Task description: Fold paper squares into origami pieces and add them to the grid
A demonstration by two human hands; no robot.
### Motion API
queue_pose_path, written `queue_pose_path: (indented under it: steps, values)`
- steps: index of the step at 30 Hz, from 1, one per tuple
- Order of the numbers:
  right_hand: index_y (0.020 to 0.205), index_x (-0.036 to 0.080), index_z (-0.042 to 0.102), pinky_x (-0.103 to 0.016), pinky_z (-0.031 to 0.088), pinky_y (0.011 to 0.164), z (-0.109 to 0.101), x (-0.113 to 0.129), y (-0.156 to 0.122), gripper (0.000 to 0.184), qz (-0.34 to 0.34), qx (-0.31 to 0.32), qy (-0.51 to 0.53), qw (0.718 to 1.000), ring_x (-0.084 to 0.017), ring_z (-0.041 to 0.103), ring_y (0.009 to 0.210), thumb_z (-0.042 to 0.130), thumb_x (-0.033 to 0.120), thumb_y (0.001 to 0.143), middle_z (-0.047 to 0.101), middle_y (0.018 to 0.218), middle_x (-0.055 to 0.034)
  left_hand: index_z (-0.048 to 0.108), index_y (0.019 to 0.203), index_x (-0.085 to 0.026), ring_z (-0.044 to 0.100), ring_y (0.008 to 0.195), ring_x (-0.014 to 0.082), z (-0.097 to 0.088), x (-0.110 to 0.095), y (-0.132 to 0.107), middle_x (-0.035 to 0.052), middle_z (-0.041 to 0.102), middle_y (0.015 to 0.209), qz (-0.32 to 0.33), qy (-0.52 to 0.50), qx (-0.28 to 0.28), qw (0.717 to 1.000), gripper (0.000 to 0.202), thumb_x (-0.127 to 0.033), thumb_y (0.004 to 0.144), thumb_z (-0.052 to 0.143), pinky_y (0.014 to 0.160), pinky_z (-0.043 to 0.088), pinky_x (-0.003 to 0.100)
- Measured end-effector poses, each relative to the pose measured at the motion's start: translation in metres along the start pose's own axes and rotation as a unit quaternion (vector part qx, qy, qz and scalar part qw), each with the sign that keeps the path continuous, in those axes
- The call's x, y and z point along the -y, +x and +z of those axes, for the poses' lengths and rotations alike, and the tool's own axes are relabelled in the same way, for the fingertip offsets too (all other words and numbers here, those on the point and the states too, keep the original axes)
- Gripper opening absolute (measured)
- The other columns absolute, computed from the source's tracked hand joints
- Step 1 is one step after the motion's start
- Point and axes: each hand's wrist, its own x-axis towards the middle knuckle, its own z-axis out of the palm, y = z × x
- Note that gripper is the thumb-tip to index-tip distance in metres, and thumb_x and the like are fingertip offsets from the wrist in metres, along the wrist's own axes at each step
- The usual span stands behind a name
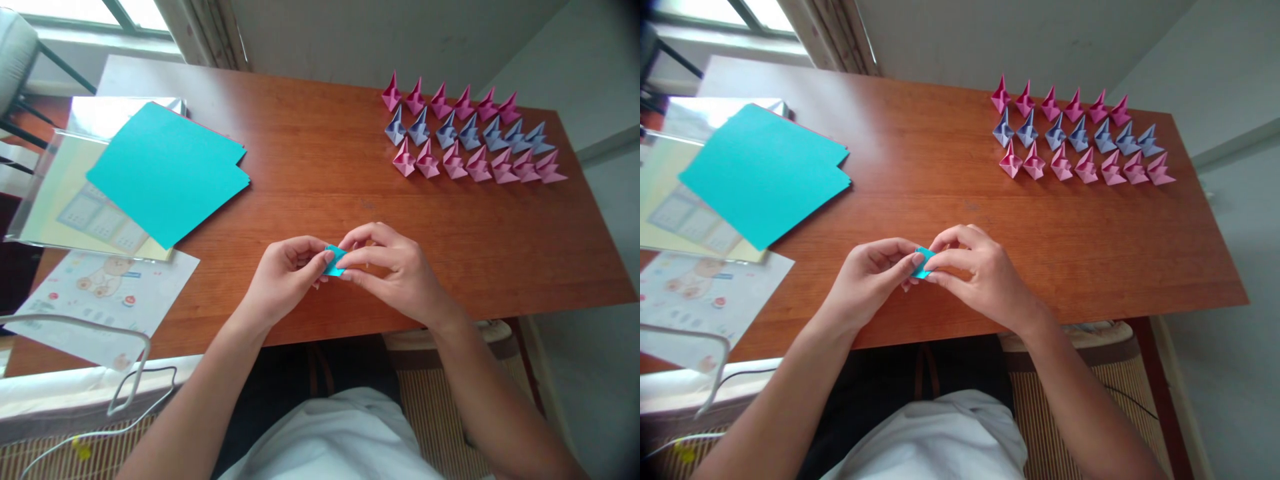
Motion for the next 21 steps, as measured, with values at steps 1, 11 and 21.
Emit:
queue_pose_path:
  steps: [1, 11, 21]
  values:
    - [0.092, 0.028, 0.077, -0.037, 0.055, 0.092, 0.001, 0.000, 0.000, 0.009, 0.004, -0.001, 0.002, 1.000, -0.020, 0.066, 0.100, 0.074, 0.020, 0.090, 0.070, 0.105, -0.0032, 0.076, 0.082, -0.014, 0.060, 0.057, 0.0098, 0.000, 0.000, 0.000, 0.0016, 0.071, 0.067, 0.001, 0.001, 0.001, 1.000, 0.029, -0.043, 0.080, 0.082, 0.052, 0.048, 0.018]
    - [0.083, 0.021, 0.072, -0.029, 0.055, 0.070, 0.015, -0.002, 0.010, 0.010, 0.213, -0.031, 0.167, 0.962, -0.016, 0.069, 0.077, 0.081, 0.026, 0.081, 0.072, 0.083, -0.0002, 0.075, 0.082, -0.013, 0.060, 0.059, 0.0104, 0.000, 0.000, -0.001, 0.0019, 0.069, 0.066, 0.006, 0.005, 0.013, 1.000, 0.030, -0.042, 0.081, 0.081, 0.052, 0.048, 0.018]
    - [0.083, 0.018, 0.074, -0.029, 0.055, 0.073, 0.019, 0.003, 0.013, 0.005, 0.202, -0.061, 0.174, 0.962, -0.016, 0.068, 0.079, 0.073, 0.021, 0.087, 0.071, 0.085, -0.0022, 0.078, 0.088, -0.014, 0.064, 0.068, 0.0116, -0.004, 0.001, -0.001, 0.0034, 0.074, 0.076, 0.024, -0.039, 0.036, 0.998, 0.025, -0.038, 0.093, 0.070, 0.059, 0.051, 0.018]
